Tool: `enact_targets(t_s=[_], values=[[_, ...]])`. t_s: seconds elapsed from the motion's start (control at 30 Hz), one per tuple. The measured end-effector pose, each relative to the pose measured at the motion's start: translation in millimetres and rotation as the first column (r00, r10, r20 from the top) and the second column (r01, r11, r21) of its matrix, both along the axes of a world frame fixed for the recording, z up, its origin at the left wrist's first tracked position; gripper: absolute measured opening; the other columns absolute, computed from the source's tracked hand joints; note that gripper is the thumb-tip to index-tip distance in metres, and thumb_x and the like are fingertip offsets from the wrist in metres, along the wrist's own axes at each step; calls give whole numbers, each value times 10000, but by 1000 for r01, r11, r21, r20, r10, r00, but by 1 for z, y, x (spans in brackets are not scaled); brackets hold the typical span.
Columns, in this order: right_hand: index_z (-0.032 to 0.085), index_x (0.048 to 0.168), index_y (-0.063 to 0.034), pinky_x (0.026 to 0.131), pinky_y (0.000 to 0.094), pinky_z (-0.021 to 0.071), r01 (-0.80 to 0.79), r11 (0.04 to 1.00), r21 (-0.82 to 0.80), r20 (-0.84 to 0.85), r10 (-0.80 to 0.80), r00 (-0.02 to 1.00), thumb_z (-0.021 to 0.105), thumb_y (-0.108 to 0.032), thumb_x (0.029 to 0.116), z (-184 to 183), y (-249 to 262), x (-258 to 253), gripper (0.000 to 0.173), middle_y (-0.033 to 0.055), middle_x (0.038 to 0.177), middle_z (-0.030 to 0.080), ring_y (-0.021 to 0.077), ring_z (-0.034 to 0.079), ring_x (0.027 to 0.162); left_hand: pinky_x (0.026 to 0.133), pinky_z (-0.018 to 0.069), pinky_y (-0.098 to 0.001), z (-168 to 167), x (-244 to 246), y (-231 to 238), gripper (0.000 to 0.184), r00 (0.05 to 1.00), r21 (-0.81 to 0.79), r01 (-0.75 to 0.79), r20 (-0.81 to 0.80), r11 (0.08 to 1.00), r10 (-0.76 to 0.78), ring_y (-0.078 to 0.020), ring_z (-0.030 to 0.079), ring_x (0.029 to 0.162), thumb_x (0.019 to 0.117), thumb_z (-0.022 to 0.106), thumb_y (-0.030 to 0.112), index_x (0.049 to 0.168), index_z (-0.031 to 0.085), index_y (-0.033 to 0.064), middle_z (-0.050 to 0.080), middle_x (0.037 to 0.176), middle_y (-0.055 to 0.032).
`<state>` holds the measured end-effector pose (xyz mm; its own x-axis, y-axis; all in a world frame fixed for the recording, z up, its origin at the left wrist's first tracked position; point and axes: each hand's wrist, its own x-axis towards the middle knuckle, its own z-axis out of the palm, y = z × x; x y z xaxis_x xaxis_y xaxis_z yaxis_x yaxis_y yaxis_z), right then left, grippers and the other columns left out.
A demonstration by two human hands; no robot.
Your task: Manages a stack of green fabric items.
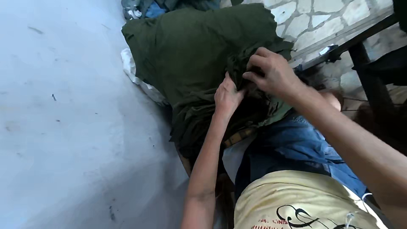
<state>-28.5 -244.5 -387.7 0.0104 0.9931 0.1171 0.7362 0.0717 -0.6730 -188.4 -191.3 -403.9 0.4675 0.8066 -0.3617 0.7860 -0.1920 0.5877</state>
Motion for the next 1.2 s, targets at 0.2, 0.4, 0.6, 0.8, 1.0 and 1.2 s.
enact_targets(t_s=[0.2, 0.4, 0.6, 0.8, 1.0, 1.2], values=[[690, 1083, -89, 980, 581, 486, -276, 925, -260, 199, 331, 922, 751, -440, 896, -25, -78, -11, 403, 154, 1328, 617, 369, 581, 1258, 1065, 474, -505, -32, -4, 74, 593, 962, -335, -210, 100, 919, 256, -292, 620, 1221, 1004, 626, 454, 1352, 569, -23, 647, 1286, -213], [731, 1015, -28, 974, 418, 537, -311, 938, -152, -254, 267, 930, 655, -289, 955, -5, -62, 39, 278, 137, 1285, 637, 233, 625, 1169, 1081, 477, -379, -20, -11, 63, 552, 946, -356, -1, 302, 934, 116, -168, 610, 1230, 1016, 635, 333, 1432, 495, -3, 626, 1342, -159], [693, 1033, 17, 854, 457, 533, -52, 998, -21, -138, 49, 989, 673, -218, 979, -2, 8, 13, 243, 193, 1102, 618, 296, 634, 978, 1025, 468, -605, 6, -1, -4, 872, 994, 4, 84, 63, 996, -84, -374, 621, 1224, 846, 801, 482, 1476, 444, -4, 634, 1324, -225], [673, 1183, -82, 1032, 584, 449, -253, 965, 62, 285, 226, 932, 631, -398, 963, -12, -53, -24, 387, 169, 1337, 625, 379, 562, 1287, 1051, 476, -536, -26, -2, 60, 643, 989, -275, -98, 80, 956, 125, -306, 626, 1208, 972, 641, 518, 1358, 582, 7, 660, 1268, -202], [737, 976, -52, 955, 559, 517, -257, 926, -278, -123, 231, 965, 709, -328, 930, -28, -84, 26, 281, 164, 1340, 617, 353, 605, 1208, 1083, 470, -466, -27, 1, 77, 645, 972, -387, -115, 147, 915, 184, -249, 611, 1242, 991, 632, 487, 1406, 536, 3, 629, 1335, -193], [704, 962, 6, 836, 414, 519, -171, 977, -125, -260, 134, 956, 662, -220, 964, -4, -15, 35, 230, 148, 1037, 625, 229, 618, 940, 1108, 452, -508, 7, -10, 13, 1042, 963, -109, 213, 191, 971, -189, -265, 568, 1312, 787, 787, 615, 1538, 365, 30, 585, 1414, -178]])
